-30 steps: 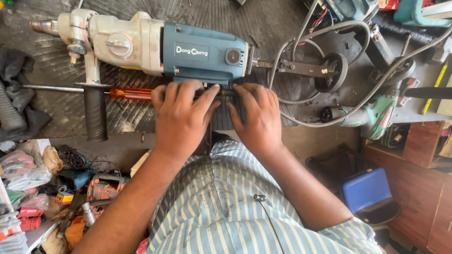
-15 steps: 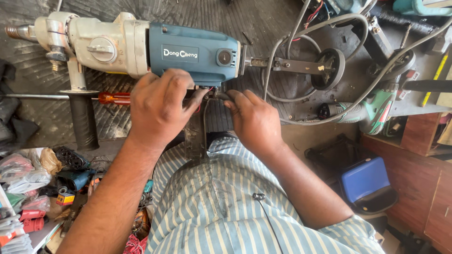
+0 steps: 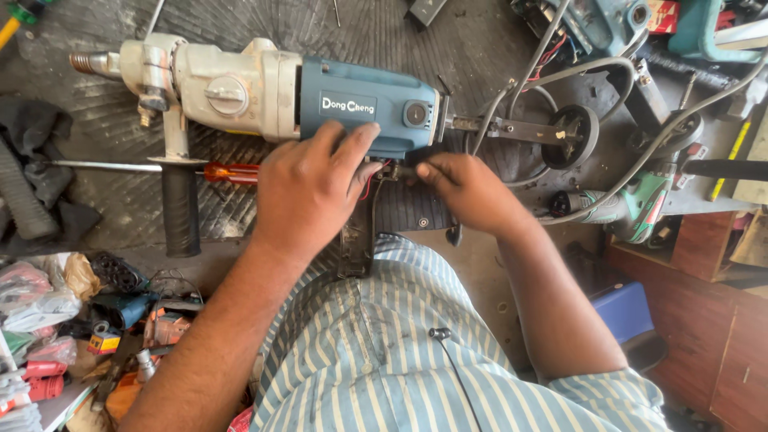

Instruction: The person unplugs the power cord of a Dong Cheng electric drill and places it on a cluttered workbench. They use a screwdriver to unscrew the drill's side handle, remove the handle cover, and work on the switch and brush holder assembly, manipulating the exposed wiring and internal component.

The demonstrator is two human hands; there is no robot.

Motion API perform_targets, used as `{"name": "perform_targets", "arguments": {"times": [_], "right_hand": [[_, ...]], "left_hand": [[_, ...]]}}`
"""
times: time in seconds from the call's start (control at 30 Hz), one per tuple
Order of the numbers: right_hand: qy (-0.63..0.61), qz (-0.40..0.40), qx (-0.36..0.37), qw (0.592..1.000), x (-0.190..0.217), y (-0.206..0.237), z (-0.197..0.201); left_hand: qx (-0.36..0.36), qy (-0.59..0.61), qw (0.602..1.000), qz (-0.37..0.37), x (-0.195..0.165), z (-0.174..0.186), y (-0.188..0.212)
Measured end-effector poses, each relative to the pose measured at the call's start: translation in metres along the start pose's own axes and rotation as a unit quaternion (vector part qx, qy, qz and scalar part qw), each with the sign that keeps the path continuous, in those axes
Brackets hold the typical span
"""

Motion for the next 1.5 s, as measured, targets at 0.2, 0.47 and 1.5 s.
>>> {"name": "perform_targets", "arguments": {"times": [0.2,0.47,1.5], "right_hand": [[0.198,0.111,-0.205,0.952,0.016,0.031,-0.012],[0.277,0.252,-0.314,0.873,0.026,0.03,-0.014],[0.212,0.273,-0.33,0.879,-0.005,0.039,-0.007]], "left_hand": [[0.006,-0.029,0.999,0.043,-0.015,0.002,0.023],[0.005,-0.104,0.994,0.033,-0.028,-0.007,0.023],[0.101,-0.149,0.982,-0.058,-0.036,-0.011,-0.011]]}}
Point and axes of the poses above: each hand's wrist, its own y-axis away from the middle knuckle, its own z-axis out of the back of the hand, x = y × z, the point moved 4 cm from there along -y, towards the middle knuckle, and after that the axes turned 2 degrees about -x, right-handed, at the moved point
